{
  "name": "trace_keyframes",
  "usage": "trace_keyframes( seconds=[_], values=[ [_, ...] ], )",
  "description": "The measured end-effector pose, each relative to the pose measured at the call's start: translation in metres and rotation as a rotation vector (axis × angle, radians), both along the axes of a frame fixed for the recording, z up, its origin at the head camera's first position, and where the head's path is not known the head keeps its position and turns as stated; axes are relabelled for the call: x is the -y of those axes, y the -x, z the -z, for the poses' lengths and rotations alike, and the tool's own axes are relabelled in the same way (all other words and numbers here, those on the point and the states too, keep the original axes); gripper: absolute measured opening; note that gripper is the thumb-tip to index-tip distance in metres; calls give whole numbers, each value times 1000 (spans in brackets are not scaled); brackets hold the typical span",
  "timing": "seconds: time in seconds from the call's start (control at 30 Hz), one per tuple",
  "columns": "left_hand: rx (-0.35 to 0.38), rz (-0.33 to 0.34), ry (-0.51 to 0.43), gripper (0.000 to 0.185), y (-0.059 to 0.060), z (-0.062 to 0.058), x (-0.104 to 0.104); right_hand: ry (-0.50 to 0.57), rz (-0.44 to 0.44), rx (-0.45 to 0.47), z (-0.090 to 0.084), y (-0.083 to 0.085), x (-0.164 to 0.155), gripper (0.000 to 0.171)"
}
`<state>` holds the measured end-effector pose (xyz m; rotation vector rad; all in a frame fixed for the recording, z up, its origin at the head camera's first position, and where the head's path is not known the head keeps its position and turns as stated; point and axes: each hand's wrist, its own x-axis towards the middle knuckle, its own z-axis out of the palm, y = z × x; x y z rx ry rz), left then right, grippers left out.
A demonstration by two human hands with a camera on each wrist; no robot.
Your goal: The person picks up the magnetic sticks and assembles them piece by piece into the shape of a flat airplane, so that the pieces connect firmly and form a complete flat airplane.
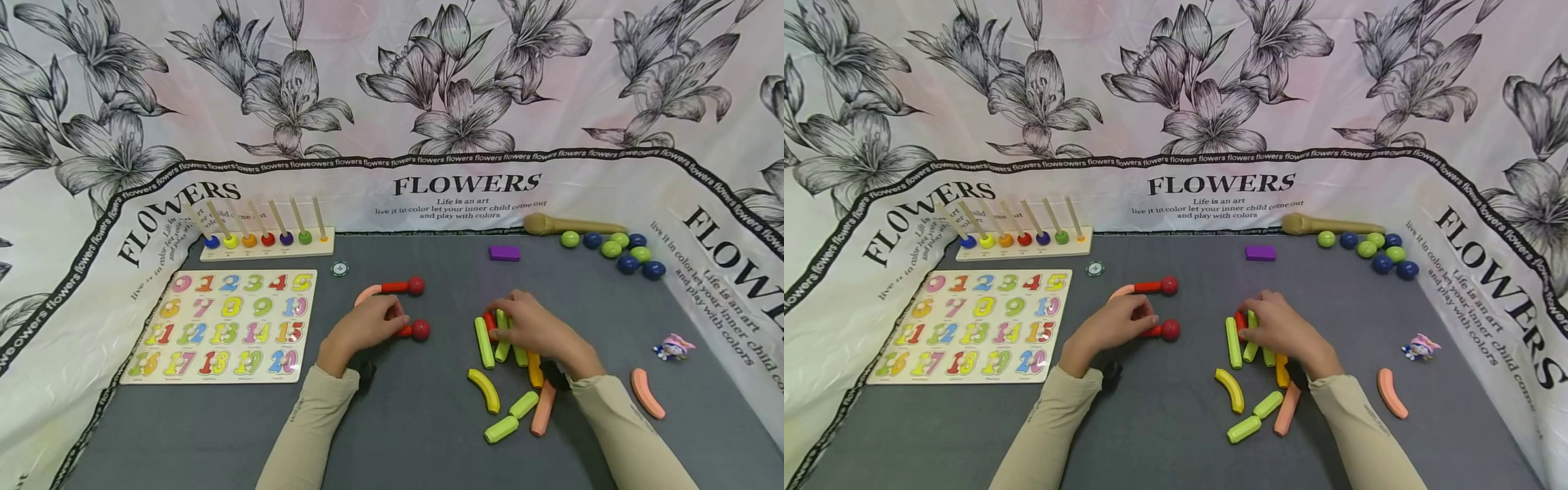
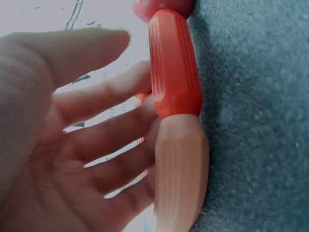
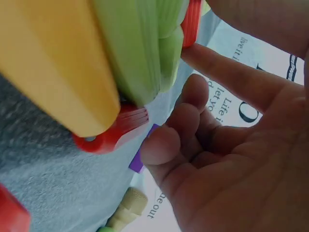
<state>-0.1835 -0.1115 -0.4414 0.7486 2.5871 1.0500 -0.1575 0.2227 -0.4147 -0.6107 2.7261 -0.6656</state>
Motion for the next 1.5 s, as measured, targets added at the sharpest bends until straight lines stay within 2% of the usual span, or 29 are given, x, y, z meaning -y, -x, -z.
trace_keyframes(
  seconds=[0.1,0.2,0.27,0.33,0.5,0.63,0.8,0.93,1.03,1.27,1.37,1.5],
  values=[
    [-94,-98,-53,11,3,0,3,-12,-16,-12,0,3,3,36],
    [-178,-189,-64,14,5,-3,6,-9,-19,-26,-1,6,6,33],
    [-216,-219,-62,19,8,-4,8,2,-13,-36,-2,7,8,31],
    [-238,-222,-56,23,11,-6,8,12,-14,-64,-2,9,9,29],
    [-210,-206,-19,31,20,-10,6,50,-50,-137,-3,19,12,27],
    [-150,-201,41,40,25,-12,7,64,-67,-111,-5,27,17,27],
    [-90,-218,106,48,32,-10,10,92,-21,-91,-8,34,27,29],
    [-58,-248,212,50,32,-5,9,143,16,-85,-7,40,36,32],
    [-77,-274,277,48,31,1,3,200,57,-91,-7,46,42,32],
    [-233,-363,300,35,26,15,-18,399,190,-17,-14,63,68,37],
    [-264,-395,300,31,25,16,-22,481,227,22,-15,74,81,39],
    [-260,-402,303,30,26,17,-22,542,276,50,-13,87,95,40]
  ],
)
